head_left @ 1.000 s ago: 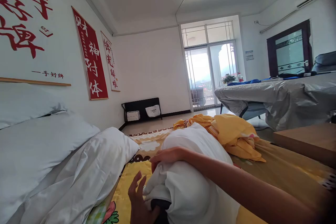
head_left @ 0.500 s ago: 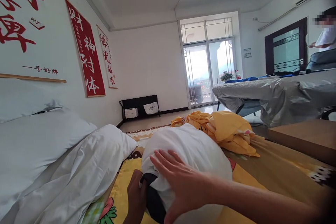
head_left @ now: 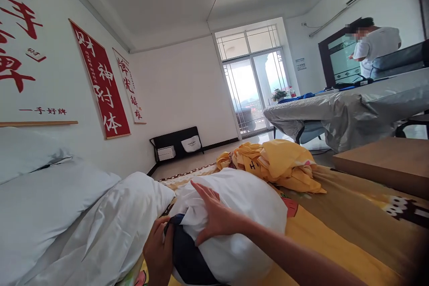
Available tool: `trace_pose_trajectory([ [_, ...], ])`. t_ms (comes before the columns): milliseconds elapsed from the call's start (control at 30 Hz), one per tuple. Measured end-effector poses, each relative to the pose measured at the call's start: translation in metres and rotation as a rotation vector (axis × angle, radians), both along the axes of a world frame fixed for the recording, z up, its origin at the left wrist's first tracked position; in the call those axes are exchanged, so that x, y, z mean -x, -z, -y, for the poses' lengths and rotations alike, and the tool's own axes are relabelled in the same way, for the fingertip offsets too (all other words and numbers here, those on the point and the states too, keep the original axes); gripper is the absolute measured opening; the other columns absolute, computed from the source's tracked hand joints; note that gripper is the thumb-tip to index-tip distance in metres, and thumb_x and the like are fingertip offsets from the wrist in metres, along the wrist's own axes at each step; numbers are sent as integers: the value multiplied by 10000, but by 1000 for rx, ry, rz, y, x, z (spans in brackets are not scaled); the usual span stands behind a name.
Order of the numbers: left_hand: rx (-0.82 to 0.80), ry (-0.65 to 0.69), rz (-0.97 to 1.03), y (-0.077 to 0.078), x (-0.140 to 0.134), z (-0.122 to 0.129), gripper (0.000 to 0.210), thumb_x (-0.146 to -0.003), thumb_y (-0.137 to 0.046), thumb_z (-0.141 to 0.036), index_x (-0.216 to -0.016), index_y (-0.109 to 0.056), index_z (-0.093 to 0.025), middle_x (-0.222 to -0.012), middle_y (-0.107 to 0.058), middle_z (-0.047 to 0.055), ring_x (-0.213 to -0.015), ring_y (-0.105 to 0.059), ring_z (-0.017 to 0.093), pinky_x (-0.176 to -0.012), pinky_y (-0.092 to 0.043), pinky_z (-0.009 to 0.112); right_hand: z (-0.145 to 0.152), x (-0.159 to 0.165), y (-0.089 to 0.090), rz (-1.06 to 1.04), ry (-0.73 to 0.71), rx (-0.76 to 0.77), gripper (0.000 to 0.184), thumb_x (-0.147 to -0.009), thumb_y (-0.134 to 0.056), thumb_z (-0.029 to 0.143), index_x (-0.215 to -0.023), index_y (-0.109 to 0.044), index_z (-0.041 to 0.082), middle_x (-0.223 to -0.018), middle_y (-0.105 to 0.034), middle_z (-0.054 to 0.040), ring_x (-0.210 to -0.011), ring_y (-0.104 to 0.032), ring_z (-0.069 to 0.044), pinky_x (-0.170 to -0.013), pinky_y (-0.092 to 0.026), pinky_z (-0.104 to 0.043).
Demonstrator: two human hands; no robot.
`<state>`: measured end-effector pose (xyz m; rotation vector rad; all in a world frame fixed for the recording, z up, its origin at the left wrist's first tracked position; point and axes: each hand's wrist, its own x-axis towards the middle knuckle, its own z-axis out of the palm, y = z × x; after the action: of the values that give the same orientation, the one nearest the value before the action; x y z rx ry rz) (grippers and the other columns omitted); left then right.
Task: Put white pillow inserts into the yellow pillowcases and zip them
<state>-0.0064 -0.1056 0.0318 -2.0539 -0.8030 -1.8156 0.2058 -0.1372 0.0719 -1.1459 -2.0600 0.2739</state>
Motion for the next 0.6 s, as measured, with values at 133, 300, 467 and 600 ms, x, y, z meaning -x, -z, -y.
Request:
trace_pose_trajectory([
  [133, -56, -23, 1, 3, 0, 3, 201, -907, -507, -261, -775, -650, -208, -794, -701, -7, -728, -681, 121, -689, -521, 195, 5, -32, -15, -32, -3, 63, 1166, -533, -836, 519, -1511, -256, 262, -1447, -441, -102, -1357, -327, -320, -1139, -135, -494],
  [300, -114, 42, -172, 18, -5, 7, 194, -907, -512, -220, -741, -613, -216, -830, -698, 4, -759, -681, 111, -684, -520, 177, 5, -27, -23, 249, -37, -12, 279, -663, -744, 321, -916, -693, 214, -958, -683, -29, -951, -599, -236, -958, -358, -392],
  [467, -138, 7, -184, 22, -6, 4, 193, -876, -585, -376, -919, -641, -196, -1032, -661, 92, -984, -674, 212, -823, -569, 311, 16, -21, -47, 301, 148, -228, 169, -632, -565, 76, -729, -646, 188, -781, -645, -17, -799, -571, -184, -781, -385, -309],
  [600, 15, 95, -235, 28, -11, 2, 427, -802, -649, -501, -1084, -621, -181, -1411, -473, 193, -1277, -504, 339, -946, -522, 478, 36, -19, -60, 112, 136, -361, 155, -671, -538, 85, -723, -639, 191, -756, -616, -21, -776, -538, -174, -772, -387, -311],
])
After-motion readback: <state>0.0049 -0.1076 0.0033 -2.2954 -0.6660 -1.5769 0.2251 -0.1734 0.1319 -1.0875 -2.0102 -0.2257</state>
